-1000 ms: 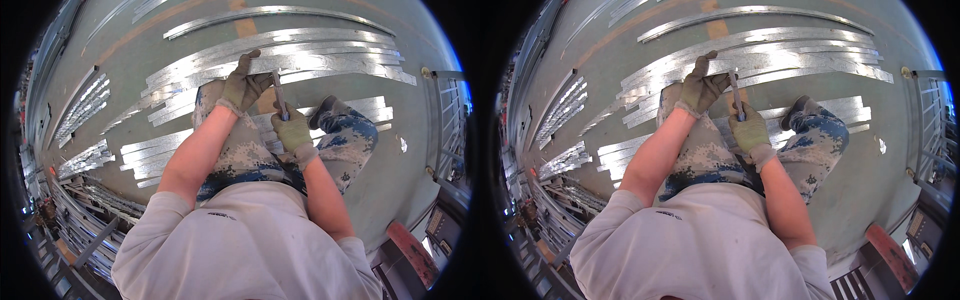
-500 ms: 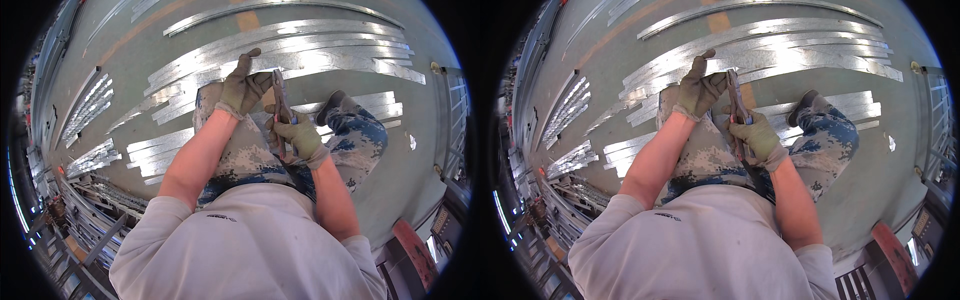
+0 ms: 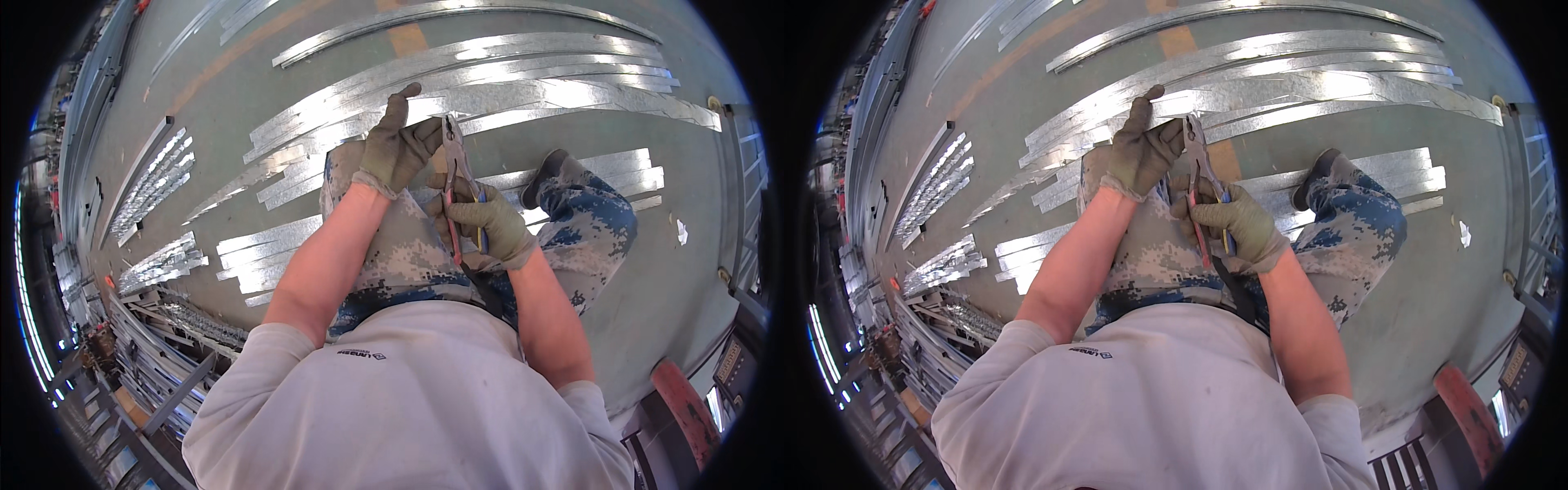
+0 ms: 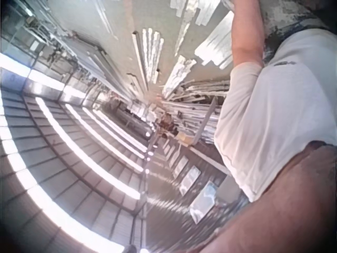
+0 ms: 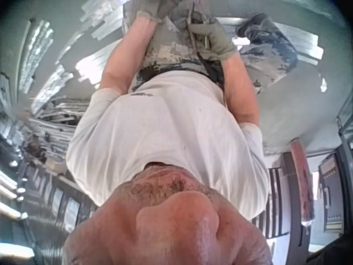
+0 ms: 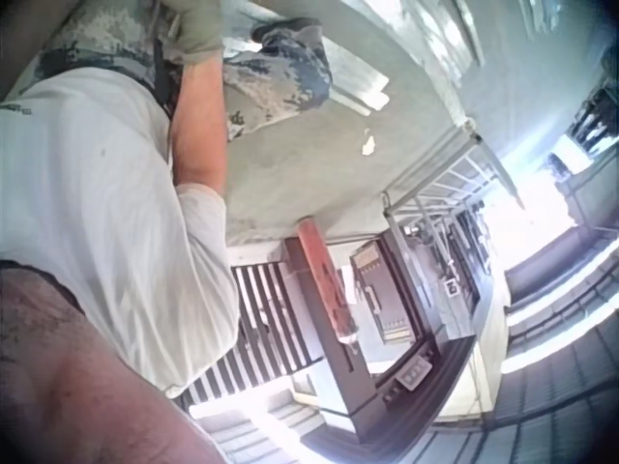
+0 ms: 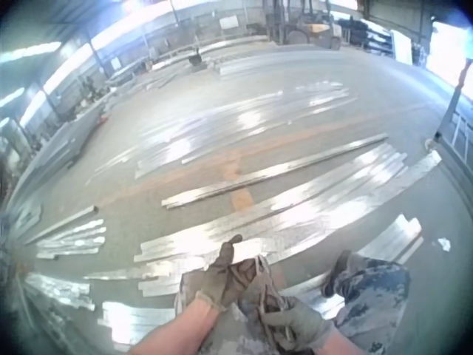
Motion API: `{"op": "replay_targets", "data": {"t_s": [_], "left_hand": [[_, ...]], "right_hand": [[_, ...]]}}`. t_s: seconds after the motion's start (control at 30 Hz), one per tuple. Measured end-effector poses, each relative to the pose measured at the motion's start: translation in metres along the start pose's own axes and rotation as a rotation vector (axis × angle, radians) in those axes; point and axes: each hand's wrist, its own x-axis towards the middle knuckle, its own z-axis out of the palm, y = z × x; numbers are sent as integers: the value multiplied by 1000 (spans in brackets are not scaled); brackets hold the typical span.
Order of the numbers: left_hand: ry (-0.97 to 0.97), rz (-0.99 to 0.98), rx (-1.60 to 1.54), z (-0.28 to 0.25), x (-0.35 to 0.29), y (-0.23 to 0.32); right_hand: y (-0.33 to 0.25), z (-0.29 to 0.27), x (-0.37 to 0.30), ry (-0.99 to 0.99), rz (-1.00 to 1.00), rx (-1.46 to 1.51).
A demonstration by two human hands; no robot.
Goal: The person sits on the floor and uses tin snips to cut long metal strips into shorter segments. They repeatedly pick up a strip, cut it, and place the cut piece aside, continuing this process throughout the clip.
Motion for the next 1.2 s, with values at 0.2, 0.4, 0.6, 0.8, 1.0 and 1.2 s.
{"op": "replay_targets", "data": {"t_s": [0.2,0.4,0.6,0.8,1.0,1.2], "left_hand": [[53,24,-29,7,0,-2],[39,27,-16,2,0,-1],[-12,20,-53,1,-1,-1],[7,43,-34,11,-5,1],[-17,52,-73,11,-7,1],[40,63,-28,16,-8,1]], "right_hand": [[4,4,-16,109,-31,-175],[-4,11,-29,-19,-10,89],[-1,9,-22,-226,-29,255],[8,2,-13,-300,-11,363],[6,0,-12,-348,22,373],[8,0,-11,-396,23,437]]}}
